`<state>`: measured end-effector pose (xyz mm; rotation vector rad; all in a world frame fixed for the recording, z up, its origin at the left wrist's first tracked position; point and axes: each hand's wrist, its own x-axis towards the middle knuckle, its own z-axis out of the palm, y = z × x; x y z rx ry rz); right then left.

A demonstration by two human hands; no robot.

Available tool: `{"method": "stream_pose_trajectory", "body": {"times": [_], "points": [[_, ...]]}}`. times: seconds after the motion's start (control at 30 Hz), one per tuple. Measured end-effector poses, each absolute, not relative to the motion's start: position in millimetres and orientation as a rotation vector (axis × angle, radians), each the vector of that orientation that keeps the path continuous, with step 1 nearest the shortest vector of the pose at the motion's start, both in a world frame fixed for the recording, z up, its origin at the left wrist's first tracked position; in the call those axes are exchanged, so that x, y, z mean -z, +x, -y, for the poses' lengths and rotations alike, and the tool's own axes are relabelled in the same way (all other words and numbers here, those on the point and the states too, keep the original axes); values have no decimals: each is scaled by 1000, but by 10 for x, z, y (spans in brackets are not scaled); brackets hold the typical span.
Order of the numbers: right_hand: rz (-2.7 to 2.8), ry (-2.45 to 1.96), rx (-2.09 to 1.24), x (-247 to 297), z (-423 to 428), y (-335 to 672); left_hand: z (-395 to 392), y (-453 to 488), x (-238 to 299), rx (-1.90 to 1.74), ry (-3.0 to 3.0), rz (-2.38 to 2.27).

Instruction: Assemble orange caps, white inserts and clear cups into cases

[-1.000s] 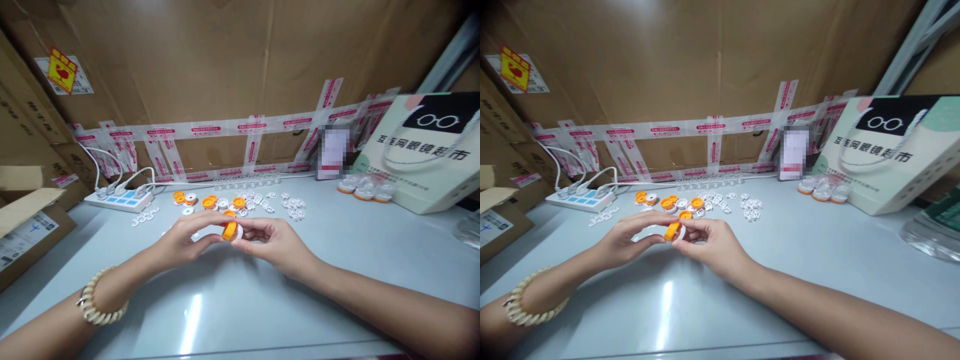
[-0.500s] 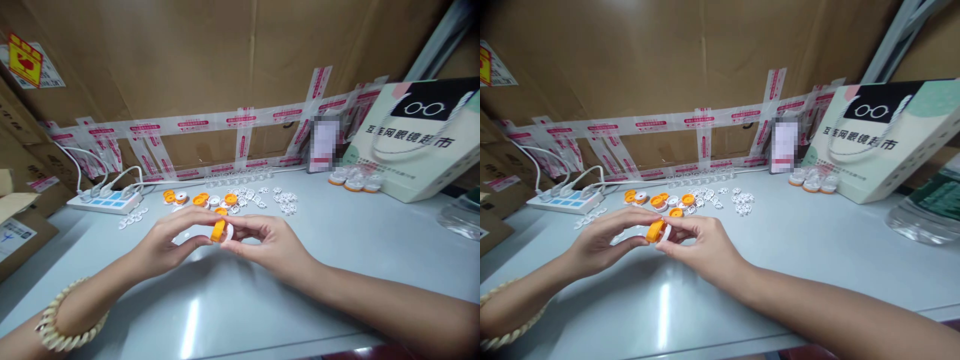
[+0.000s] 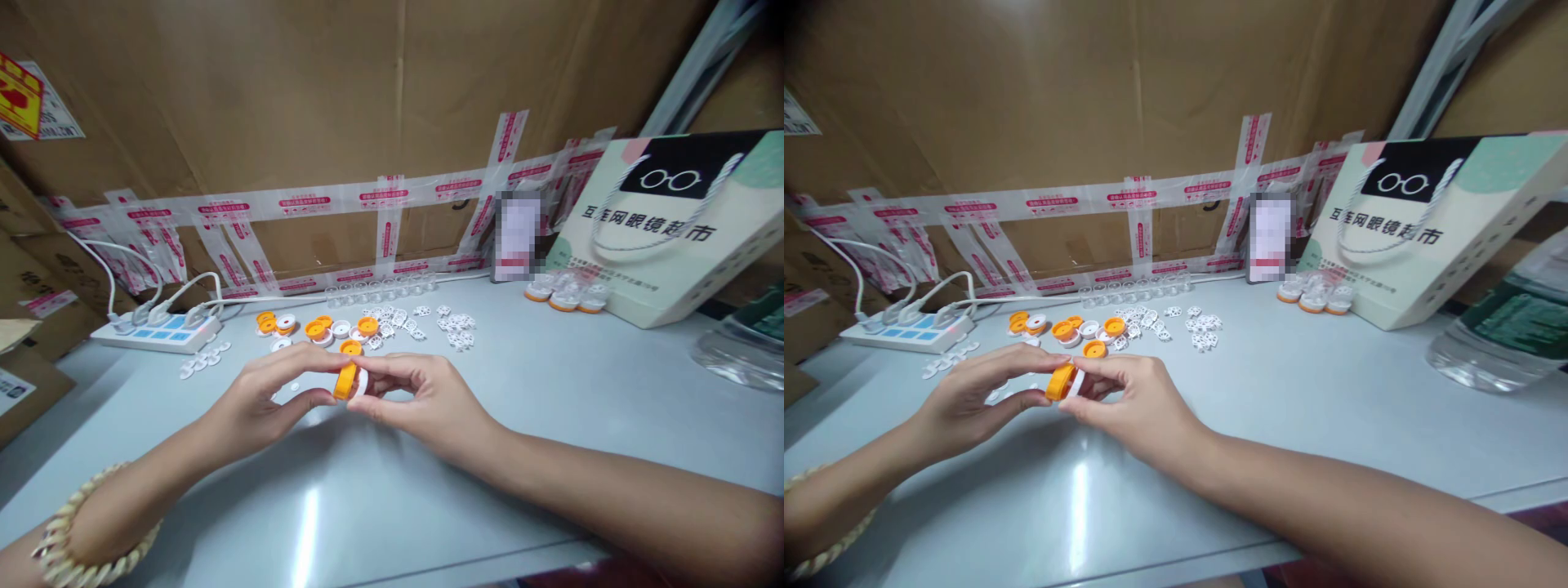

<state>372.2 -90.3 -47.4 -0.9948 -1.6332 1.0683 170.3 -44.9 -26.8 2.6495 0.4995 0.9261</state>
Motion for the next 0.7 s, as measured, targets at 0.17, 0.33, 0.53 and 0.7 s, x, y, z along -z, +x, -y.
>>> {"method": "stream_pose_trajectory", "body": {"times": [0.17,0.33,0.53,0.7], "points": [[1632,-999,-1064,490,891,3725,446,1712,288,-960,2633,-495],[1639,-996,-1065,494,881,3725,454,1717,296,-963,2639,-516],[1680,-985,-1027,491,896,3732,457,1707,306,-940,2628,-531],[1735,-975,-886,507,896,3746,450,1690,366,-932,2580,-592]]}}
